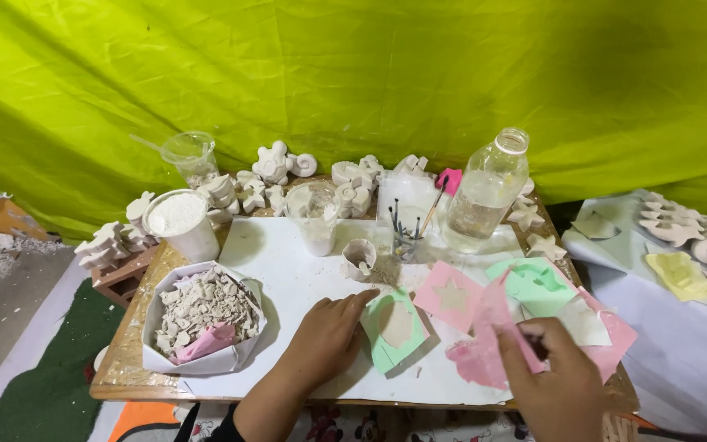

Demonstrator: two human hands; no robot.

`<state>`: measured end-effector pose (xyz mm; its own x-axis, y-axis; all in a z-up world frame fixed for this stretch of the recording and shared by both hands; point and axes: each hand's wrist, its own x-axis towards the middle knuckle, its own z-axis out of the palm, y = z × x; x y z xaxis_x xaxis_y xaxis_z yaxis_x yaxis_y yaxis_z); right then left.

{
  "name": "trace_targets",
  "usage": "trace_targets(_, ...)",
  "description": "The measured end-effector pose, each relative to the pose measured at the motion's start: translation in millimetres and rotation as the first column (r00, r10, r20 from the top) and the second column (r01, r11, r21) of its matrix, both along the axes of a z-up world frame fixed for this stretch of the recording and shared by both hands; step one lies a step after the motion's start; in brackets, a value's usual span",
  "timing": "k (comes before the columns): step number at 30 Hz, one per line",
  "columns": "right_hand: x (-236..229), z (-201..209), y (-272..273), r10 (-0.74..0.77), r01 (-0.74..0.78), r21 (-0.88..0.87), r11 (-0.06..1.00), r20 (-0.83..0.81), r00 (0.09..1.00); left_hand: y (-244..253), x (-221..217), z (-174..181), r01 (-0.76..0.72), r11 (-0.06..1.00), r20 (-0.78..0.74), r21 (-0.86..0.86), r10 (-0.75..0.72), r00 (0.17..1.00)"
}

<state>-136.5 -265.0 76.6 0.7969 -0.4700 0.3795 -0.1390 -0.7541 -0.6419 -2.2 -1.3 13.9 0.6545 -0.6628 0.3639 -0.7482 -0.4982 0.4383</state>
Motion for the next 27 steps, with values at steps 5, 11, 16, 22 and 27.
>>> trace_targets(5,-0.4,-3.8,9.2,0.111,-0.099,0.095,0.991,-0.137,0.984,-1.3,2.1,-7.9,-0.019,1.000,0.005,0.017,0.019,1.000)
trace_targets(11,-0.3,3.7,-4.8,-0.061,0.075,0.112,0.991,-0.119,0.991,-0.2,-0.6,-2.1,0.017,1.000,-0.010,-0.013,-0.017,1.000)
trace_targets(16,-5.0,11.0,-1.8,0.192,-0.088,0.356,0.930,-0.268,0.944,-1.0,0.0,-4.7,-0.008,0.999,-0.056,0.036,0.010,0.998)
trace_targets(22,2.9,1.3,5.9,-0.107,0.107,0.002,0.994,0.015,0.994,-0.9,-0.4,-6.3,0.025,1.000,0.002,-0.007,-0.025,1.000)
trace_targets(27,-6.5,39.9,33.3,0.148,0.037,0.332,0.942,-0.513,0.845,-1.8,-1.4,-1.4,0.009,0.999,-0.048,0.033,-0.007,0.999)
